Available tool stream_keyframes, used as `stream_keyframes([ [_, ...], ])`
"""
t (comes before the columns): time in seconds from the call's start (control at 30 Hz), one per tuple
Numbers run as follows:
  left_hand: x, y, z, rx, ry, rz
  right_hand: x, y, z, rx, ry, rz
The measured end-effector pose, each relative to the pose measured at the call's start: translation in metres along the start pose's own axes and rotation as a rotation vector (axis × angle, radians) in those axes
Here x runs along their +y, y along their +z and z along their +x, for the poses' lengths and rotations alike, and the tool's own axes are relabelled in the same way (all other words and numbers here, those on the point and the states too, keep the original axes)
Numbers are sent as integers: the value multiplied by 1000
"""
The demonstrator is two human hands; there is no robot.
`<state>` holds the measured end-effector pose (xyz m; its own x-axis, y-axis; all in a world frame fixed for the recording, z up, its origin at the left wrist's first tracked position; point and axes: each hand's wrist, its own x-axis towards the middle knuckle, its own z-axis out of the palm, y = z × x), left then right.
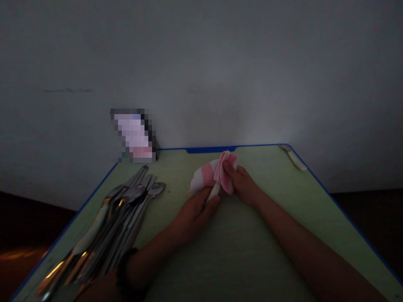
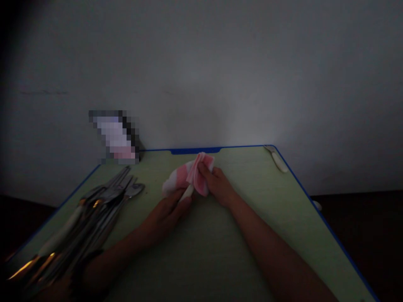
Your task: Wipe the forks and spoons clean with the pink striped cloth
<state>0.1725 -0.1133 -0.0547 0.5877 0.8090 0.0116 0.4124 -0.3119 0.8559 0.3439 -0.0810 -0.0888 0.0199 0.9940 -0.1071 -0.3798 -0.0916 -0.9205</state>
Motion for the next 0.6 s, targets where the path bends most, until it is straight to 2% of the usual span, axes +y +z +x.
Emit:
stream_keyframes([
  [0.13, 0, 0, -1, -9, -37, -75, -9, 5, 0, -10, 97, 196],
  [0.27, 0, 1, -2, 25, -71, -131, -23, 6, -1, -146, 162, 406],
  [0.33, 0, 2, -2, 43, -80, -163, -25, 2, -1, -178, 162, 430],
  [0.43, 0, 3, -2, 58, -88, -183, -23, -4, 0, -133, 120, 420],
  [0.53, -1, 2, -1, 73, -74, -120, -21, -3, 1, -91, 93, 395],
  [0.6, -1, 2, -1, 79, -53, -79, -20, -1, -1, -125, 132, 383],
])
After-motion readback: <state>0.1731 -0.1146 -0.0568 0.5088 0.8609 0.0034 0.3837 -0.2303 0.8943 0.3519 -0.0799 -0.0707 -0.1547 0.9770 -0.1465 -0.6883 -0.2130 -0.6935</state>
